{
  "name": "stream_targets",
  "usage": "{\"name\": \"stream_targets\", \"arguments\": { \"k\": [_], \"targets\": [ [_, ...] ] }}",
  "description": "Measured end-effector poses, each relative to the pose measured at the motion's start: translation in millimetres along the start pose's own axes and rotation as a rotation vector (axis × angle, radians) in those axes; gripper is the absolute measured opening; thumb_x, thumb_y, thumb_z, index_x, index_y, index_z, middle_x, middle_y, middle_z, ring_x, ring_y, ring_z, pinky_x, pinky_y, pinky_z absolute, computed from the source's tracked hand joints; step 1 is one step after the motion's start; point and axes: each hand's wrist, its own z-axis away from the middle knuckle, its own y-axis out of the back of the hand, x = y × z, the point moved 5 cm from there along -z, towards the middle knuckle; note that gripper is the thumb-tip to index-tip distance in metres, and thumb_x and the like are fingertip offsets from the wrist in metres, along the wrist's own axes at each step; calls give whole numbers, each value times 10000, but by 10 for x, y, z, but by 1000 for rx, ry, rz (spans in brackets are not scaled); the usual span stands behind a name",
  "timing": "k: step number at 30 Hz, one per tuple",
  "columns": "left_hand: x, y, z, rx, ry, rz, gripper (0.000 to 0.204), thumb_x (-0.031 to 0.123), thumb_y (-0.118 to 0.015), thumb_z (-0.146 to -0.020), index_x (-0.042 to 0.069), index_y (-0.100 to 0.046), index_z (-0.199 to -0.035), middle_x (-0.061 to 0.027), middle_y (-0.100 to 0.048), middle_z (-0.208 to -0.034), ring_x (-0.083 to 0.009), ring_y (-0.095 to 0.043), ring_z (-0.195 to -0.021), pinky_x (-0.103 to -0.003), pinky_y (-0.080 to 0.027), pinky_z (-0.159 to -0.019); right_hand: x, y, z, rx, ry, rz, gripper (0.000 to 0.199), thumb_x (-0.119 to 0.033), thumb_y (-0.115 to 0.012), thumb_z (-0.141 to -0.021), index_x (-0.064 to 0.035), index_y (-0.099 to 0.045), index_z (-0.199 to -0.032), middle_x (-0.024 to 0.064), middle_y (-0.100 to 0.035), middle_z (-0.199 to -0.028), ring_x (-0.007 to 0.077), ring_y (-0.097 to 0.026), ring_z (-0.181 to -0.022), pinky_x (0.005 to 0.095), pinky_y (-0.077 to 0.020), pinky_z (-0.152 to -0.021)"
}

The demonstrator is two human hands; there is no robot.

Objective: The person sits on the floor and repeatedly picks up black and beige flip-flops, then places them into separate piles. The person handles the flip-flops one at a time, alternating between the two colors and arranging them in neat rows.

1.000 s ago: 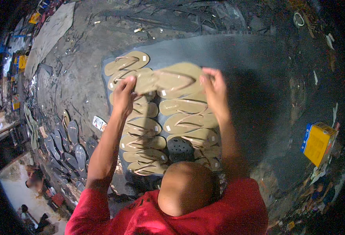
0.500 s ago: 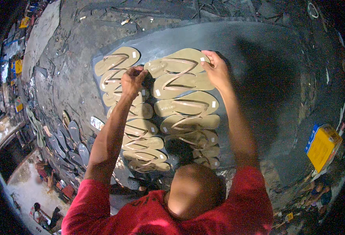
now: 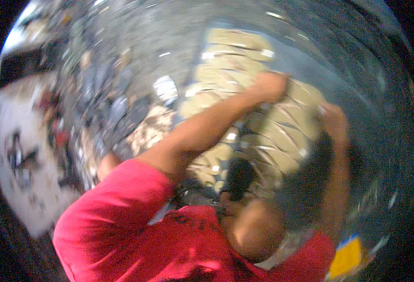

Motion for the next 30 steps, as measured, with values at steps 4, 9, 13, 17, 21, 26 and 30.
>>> {"name": "stream_targets", "arguments": {
  "k": [4,9,13,17,21,26,30],
  "targets": [
    [-511,440,495,612,-328,492,407,236,-587,-896,64,-624,-1263,-202,-622,-1276,-386,-585,-1184,-465,-446,-1027,287,-1,128,222,86,-237,393,-148,-509,-979,4,-562,-1337,205,-585,-1354,349,-521,-1292,396,-379,-1098],
    [-3004,223,2399,1163,147,642,304,149,-620,-924,75,-650,-1217,-151,-692,-1111,-263,-664,-1044,-379,-501,-929,251,-1018,1101,498,-43,-922,281,-297,-514,-1043,-57,-603,-928,-22,-513,-695,56,-413,-508,231,-337,-443],
    [-4858,385,3883,1423,409,377,266,184,-603,-944,76,-653,-1182,-144,-689,-946,-253,-663,-857,-379,-515,-781,-118,-1313,1533,350,-509,-750,436,-405,-486,-1038,-43,-594,-822,9,-454,-598,85,-381,-473,276,-323,-445],
    [-5958,650,4670,1369,731,255,348,242,-629,-914,112,-617,-1237,-155,-682,-1098,-334,-643,-1035,-471,-497,-892,-429,-1000,1660,281,-670,-348,530,-451,-485,-1023,34,-668,-1130,138,-658,-741,258,-540,-681,408,-437,-641],
    [-6475,930,4671,1179,810,137,463,315,-659,-881,152,-585,-1308,-165,-626,-1225,-380,-553,-1183,-509,-435,-994,-701,-837,1951,516,-607,-574,547,-407,-552,-992,13,-561,-1343,185,-717,-1040,282,-643,-1099,367,-460,-991],
    [-7030,1082,4897,1219,870,-3,490,322,-676,-860,165,-586,-1315,-149,-605,-1276,-348,-527,-1221,-500,-395,-1032,-1312,-408,2344,663,-446,-48,509,-377,-558,-995,19,-578,-1314,201,-704,-1065,301,-638,-1099,379,-465,-987],
    [-7700,1020,5439,1255,1137,78,504,342,-638,-890,151,-560,-1349,-150,-576,-1326,-352,-497,-1259,-519,-373,-1045,-1846,-23,2696,671,-430,185,478,-353,-563,-998,24,-591,-1291,213,-694,-1085,315,-634,-1100,389,-468,-983]
  ]
}}
